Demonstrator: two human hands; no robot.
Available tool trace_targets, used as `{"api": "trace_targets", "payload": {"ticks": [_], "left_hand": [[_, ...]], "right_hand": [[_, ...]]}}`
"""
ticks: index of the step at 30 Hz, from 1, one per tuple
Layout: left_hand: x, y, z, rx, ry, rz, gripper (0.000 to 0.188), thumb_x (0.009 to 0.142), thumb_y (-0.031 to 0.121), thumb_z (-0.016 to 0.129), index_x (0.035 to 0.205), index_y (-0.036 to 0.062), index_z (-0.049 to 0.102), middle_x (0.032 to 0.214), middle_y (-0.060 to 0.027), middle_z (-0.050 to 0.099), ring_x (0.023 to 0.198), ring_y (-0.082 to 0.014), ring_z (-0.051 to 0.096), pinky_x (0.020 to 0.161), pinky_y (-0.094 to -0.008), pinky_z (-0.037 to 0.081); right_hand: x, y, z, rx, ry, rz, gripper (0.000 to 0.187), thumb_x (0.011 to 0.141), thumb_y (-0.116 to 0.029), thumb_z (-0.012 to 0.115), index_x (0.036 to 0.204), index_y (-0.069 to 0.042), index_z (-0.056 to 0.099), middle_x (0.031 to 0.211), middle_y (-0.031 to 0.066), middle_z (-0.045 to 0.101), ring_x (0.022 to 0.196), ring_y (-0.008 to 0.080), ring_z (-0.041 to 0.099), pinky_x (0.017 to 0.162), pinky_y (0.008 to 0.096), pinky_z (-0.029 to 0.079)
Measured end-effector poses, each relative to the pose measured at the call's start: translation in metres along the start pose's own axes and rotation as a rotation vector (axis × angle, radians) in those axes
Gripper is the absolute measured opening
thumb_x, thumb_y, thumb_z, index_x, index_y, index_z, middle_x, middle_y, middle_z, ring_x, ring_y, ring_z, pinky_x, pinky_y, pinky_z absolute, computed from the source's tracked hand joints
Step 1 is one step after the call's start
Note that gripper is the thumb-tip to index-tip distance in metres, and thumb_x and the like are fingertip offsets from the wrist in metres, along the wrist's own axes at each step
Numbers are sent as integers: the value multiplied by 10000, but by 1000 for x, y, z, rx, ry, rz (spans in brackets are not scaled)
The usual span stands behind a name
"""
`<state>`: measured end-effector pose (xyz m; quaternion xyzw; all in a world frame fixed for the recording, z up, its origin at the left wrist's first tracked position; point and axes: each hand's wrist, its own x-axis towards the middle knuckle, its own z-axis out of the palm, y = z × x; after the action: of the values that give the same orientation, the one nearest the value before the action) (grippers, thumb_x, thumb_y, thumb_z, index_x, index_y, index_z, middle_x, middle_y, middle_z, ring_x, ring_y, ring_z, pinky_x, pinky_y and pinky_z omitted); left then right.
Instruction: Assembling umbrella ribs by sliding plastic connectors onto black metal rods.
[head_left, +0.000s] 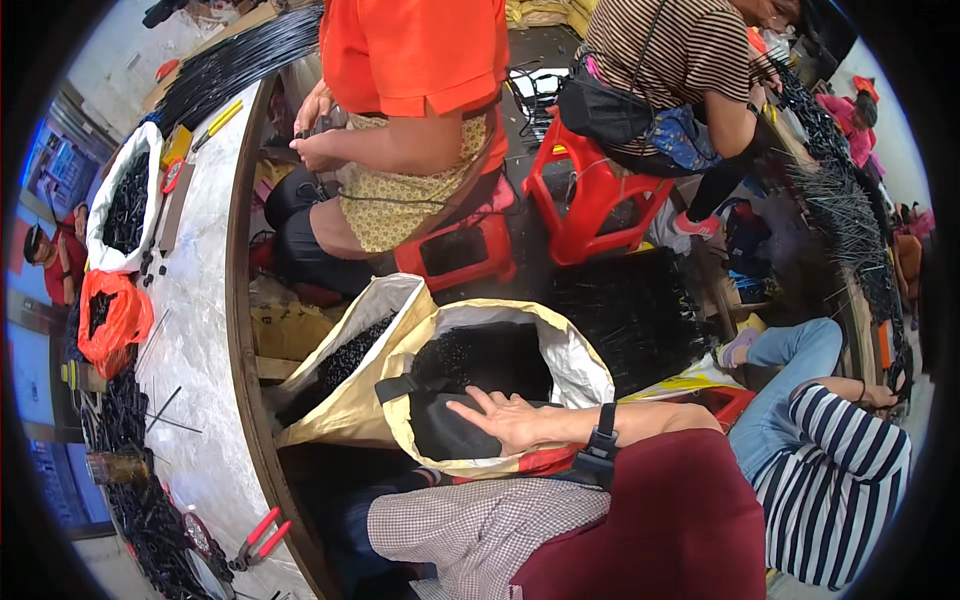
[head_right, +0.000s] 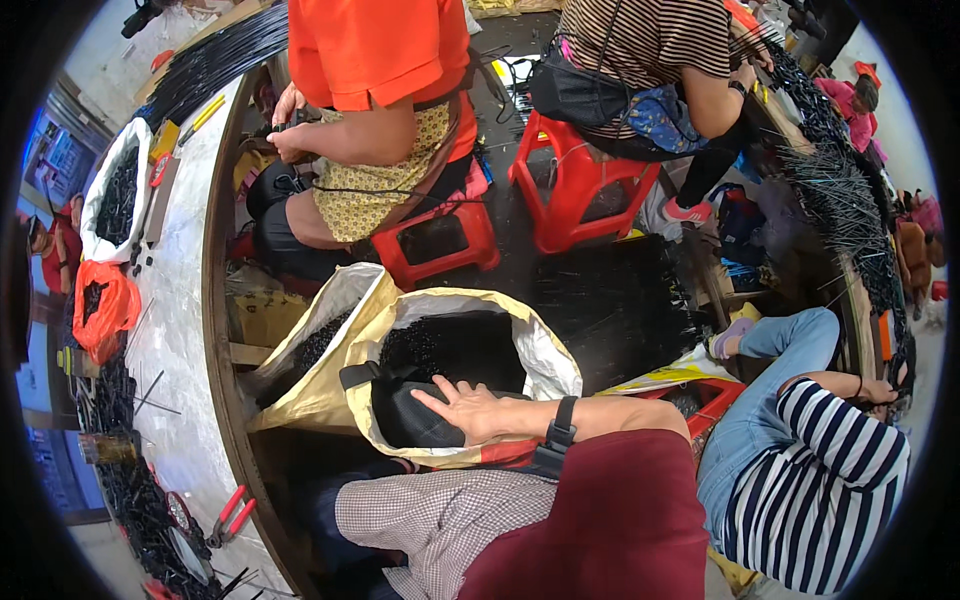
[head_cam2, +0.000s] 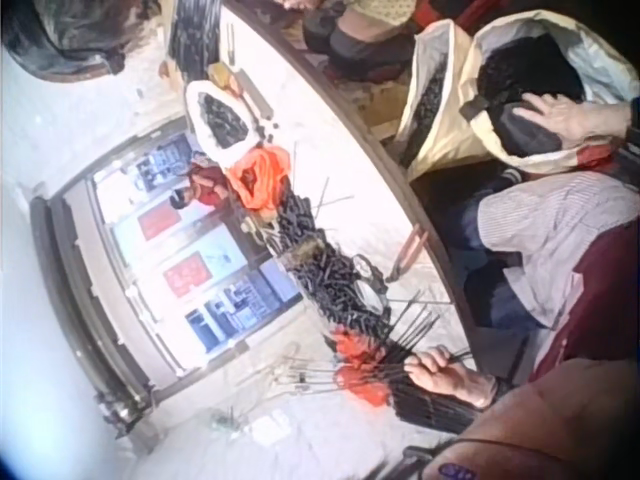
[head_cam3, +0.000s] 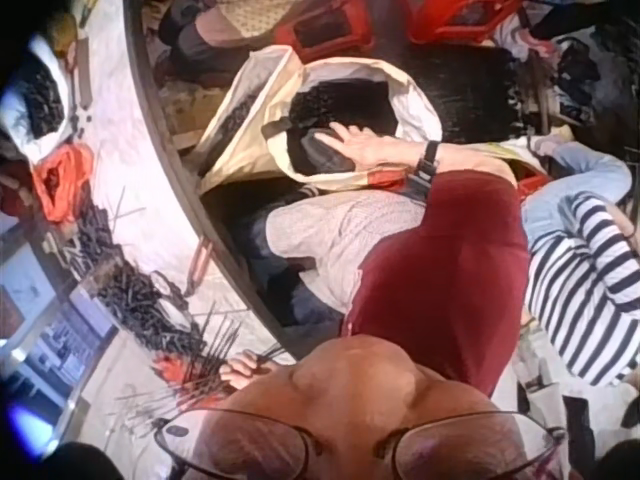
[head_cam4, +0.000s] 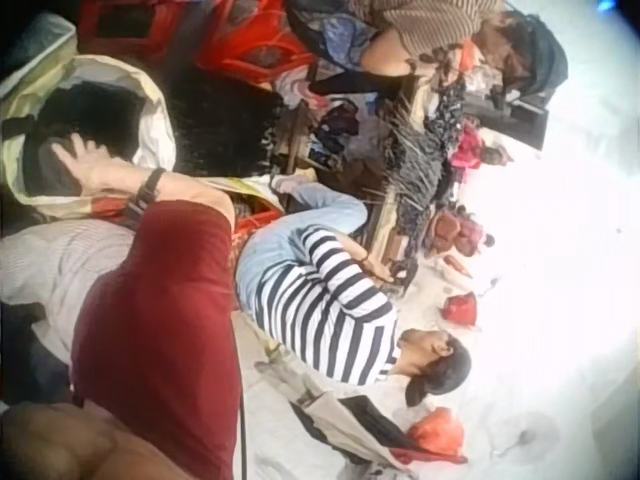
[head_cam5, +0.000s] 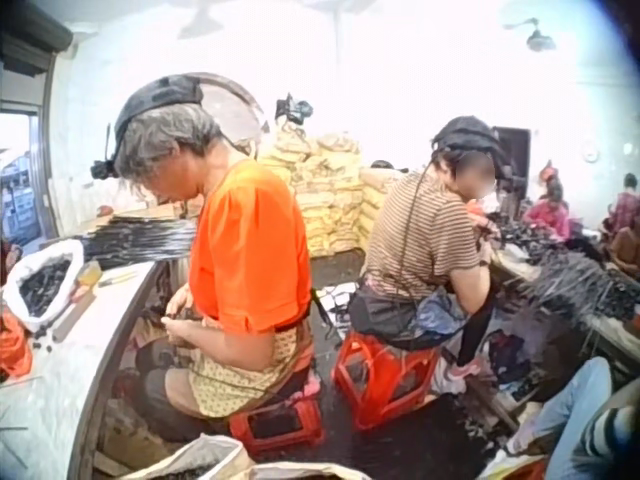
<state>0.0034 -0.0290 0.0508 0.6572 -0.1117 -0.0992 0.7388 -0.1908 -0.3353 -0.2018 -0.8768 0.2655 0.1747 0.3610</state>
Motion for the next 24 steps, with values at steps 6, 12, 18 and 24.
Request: {"api": "trace_targets", "payload": {"ticks": [6,12,18,24], "left_hand": [[2,-4,1,-20,-17,17,268,978,320,447,806,115,451,567,25,343,488,-99,341,464,-236,307],[0,-2,11,-31,-8,50,258,973,302,462,795,116,448,565,33,316,485,-93,321,463,-230,290],[-1,0,9,-44,-6,81,251,967,284,478,785,116,446,562,41,290,482,-87,301,463,-224,273],[-14,5,3,-36,32,124,246,962,267,494,774,116,443,560,49,263,479,-80,281,463,-219,256]], "right_hand": [[11,29,6,65,67,-78,917,777,32,501,1490,-258,4,1391,318,289,1010,411,547,823,458,483],[8,18,27,-214,229,-124,874,798,-46,545,1494,-257,60,1432,330,221,1010,421,541,762,512,511],[17,22,30,-184,133,-77,830,819,-70,522,1490,-288,84,1445,322,186,1022,411,525,764,523,507],[8,25,12,-23,93,-263,840,794,-69,541,1491,-257,111,1325,265,350,980,399,542,815,456,497]]}}
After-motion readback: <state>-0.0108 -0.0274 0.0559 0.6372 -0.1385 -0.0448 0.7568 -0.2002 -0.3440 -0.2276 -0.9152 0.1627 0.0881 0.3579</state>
